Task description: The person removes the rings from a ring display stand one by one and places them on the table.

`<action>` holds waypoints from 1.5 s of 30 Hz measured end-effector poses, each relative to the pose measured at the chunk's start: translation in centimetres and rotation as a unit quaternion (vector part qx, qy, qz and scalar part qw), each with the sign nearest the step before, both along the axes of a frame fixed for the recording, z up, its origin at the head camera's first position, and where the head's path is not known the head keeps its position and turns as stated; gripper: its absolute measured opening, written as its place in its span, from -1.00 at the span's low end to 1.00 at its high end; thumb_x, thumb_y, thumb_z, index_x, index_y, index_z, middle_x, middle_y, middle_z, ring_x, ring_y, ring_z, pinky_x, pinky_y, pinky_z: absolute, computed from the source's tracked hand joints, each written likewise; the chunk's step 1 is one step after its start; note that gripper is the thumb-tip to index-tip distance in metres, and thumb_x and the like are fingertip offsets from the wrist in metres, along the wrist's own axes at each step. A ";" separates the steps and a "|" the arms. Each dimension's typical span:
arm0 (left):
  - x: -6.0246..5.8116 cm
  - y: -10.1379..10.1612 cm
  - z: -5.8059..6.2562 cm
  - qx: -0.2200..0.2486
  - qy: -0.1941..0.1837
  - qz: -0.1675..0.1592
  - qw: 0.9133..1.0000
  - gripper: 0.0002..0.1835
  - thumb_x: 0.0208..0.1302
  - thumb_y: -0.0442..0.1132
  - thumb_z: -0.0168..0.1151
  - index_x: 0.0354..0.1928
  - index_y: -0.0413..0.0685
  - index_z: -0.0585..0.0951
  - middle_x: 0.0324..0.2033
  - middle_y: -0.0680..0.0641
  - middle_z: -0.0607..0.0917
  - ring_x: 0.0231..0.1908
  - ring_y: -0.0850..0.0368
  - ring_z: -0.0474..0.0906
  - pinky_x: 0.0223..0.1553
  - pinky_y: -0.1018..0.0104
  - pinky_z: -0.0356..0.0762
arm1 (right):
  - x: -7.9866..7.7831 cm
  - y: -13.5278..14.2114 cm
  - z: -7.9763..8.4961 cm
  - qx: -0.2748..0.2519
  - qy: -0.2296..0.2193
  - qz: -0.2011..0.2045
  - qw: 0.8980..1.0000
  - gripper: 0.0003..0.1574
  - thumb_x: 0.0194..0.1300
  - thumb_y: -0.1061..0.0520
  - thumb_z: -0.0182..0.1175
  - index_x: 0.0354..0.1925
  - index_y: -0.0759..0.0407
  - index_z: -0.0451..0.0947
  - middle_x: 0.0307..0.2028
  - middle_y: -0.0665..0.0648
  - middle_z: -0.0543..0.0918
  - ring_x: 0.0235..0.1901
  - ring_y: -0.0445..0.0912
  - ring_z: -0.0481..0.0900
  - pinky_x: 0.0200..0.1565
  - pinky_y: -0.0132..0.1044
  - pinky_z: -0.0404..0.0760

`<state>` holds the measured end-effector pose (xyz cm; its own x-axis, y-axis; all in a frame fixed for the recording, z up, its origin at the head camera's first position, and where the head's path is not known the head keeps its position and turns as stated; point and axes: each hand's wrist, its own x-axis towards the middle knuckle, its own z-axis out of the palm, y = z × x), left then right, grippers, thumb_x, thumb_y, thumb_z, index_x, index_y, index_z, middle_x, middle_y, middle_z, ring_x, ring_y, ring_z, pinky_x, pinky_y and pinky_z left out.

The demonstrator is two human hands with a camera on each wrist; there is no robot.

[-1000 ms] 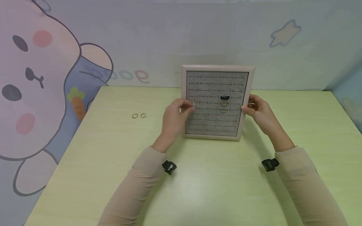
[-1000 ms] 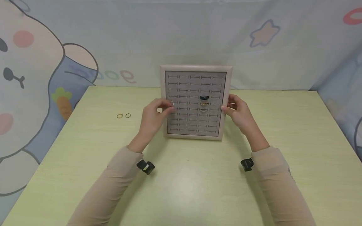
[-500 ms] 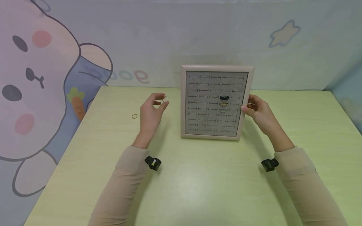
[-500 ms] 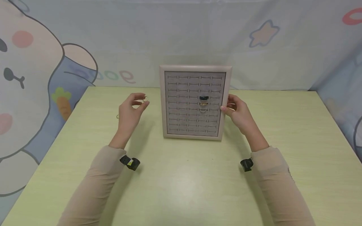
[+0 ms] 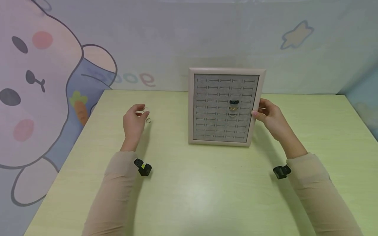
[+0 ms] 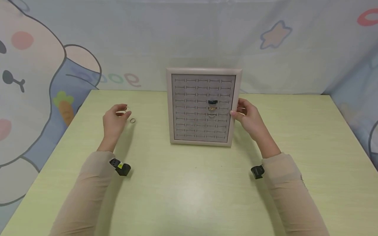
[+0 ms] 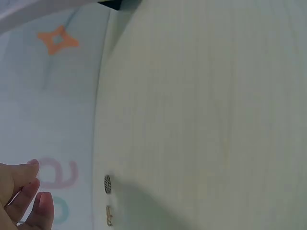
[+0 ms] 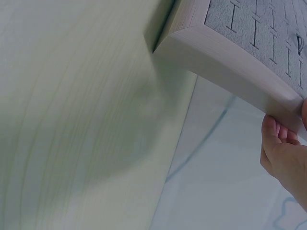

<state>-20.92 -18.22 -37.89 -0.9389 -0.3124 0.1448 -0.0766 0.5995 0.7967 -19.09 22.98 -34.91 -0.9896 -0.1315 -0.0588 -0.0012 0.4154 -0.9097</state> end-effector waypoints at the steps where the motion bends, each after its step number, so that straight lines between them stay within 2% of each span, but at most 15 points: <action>1: 0.0 -0.5 -0.2 -0.007 -0.007 0.006 1.000 -0.63 0.31 -0.26 0.20 0.14 -0.17 0.55 0.06 -0.19 0.63 -0.01 -0.12 0.54 -0.09 0.14 0.49 | 0.0 0.0 0.0 0.000 0.000 0.000 1.000 -0.26 0.44 0.06 0.02 0.43 0.29 0.04 0.07 -0.03 0.37 0.02 -0.31 0.36 0.22 -0.13 0.36; 6: 0.2 -2.3 -1.3 -0.042 -0.041 0.031 0.998 -0.63 0.33 -0.28 0.17 0.16 -0.19 0.53 0.08 -0.21 0.62 0.01 -0.13 0.52 -0.05 0.12 0.46 | 0.0 0.0 0.0 0.003 -0.003 -0.002 1.000 -0.26 0.44 0.06 0.02 0.43 0.28 0.03 0.10 0.00 0.37 0.06 -0.26 0.36 0.23 -0.13 0.36; 14: 0.5 -4.2 -2.6 -0.062 -0.093 0.053 0.992 -0.63 0.34 -0.28 0.14 0.17 -0.17 0.53 0.11 -0.22 0.60 0.05 -0.13 0.51 0.05 0.01 0.45 | 0.0 0.0 0.0 0.009 -0.005 0.000 1.000 -0.26 0.44 0.05 0.02 0.43 0.28 0.03 0.11 0.03 0.37 0.06 -0.26 0.36 0.20 -0.19 0.38; 21: 0.6 -4.9 -3.0 -0.080 -0.136 0.033 0.987 -0.61 0.37 -0.27 0.11 0.21 -0.17 0.50 0.15 -0.23 0.57 0.09 -0.15 0.52 0.00 -0.02 0.50 | 0.0 0.0 -0.2 0.008 -0.005 -0.001 1.000 -0.26 0.44 0.06 0.02 0.43 0.29 0.03 0.06 -0.03 0.38 0.03 -0.30 0.36 0.09 -0.44 0.41; 28: 0.5 -4.9 -3.0 -0.091 -0.156 0.014 0.983 -0.60 0.38 -0.27 0.08 0.23 -0.18 0.48 0.13 -0.25 0.59 0.10 -0.18 0.52 0.00 -0.01 0.51 | 0.1 -0.1 -0.1 0.006 -0.001 -0.004 1.000 -0.28 0.44 0.08 0.02 0.42 0.29 0.05 0.06 -0.03 0.38 0.01 -0.31 0.37 0.05 -0.51 0.41; 32: 0.3 -4.9 -3.0 -0.093 -0.161 0.013 0.983 -0.60 0.38 -0.28 0.08 0.24 -0.17 0.48 0.12 -0.27 0.59 0.11 -0.18 0.52 -0.04 0.02 0.52 | 0.1 -0.1 -0.1 0.007 -0.001 -0.002 1.000 -0.27 0.44 0.08 0.03 0.43 0.29 0.04 0.06 -0.04 0.38 0.02 -0.31 0.37 0.08 -0.46 0.41; 36: 0.1 -4.8 -2.8 -0.092 -0.165 0.016 0.982 -0.58 0.38 -0.28 0.09 0.25 -0.16 0.47 0.16 -0.24 0.57 0.12 -0.18 0.51 -0.06 0.04 0.52 | 0.1 -0.1 0.0 0.005 -0.001 -0.004 1.000 -0.28 0.44 0.08 0.02 0.43 0.29 0.04 0.06 -0.03 0.38 0.03 -0.30 0.37 0.15 -0.31 0.40; 40: -0.1 -4.8 -2.6 -0.090 -0.169 0.019 0.981 -0.57 0.38 -0.27 0.09 0.27 -0.15 0.45 0.22 -0.22 0.52 0.20 -0.19 0.45 0.06 -0.02 0.49 | 0.0 -0.1 0.0 0.002 -0.001 -0.005 1.000 -0.27 0.44 0.06 0.03 0.43 0.28 0.05 0.06 -0.05 0.38 0.04 -0.29 0.37 0.20 -0.18 0.38; 45: -0.2 -4.7 -2.6 -0.080 -0.169 0.022 0.982 -0.56 0.38 -0.26 0.08 0.27 -0.15 0.44 0.26 -0.23 0.48 0.26 -0.21 0.38 0.17 -0.08 0.43 | -0.1 0.0 -0.1 0.002 -0.001 -0.007 1.000 -0.26 0.44 0.06 0.04 0.43 0.27 0.05 0.04 -0.08 0.39 0.02 -0.30 0.37 0.18 -0.20 0.38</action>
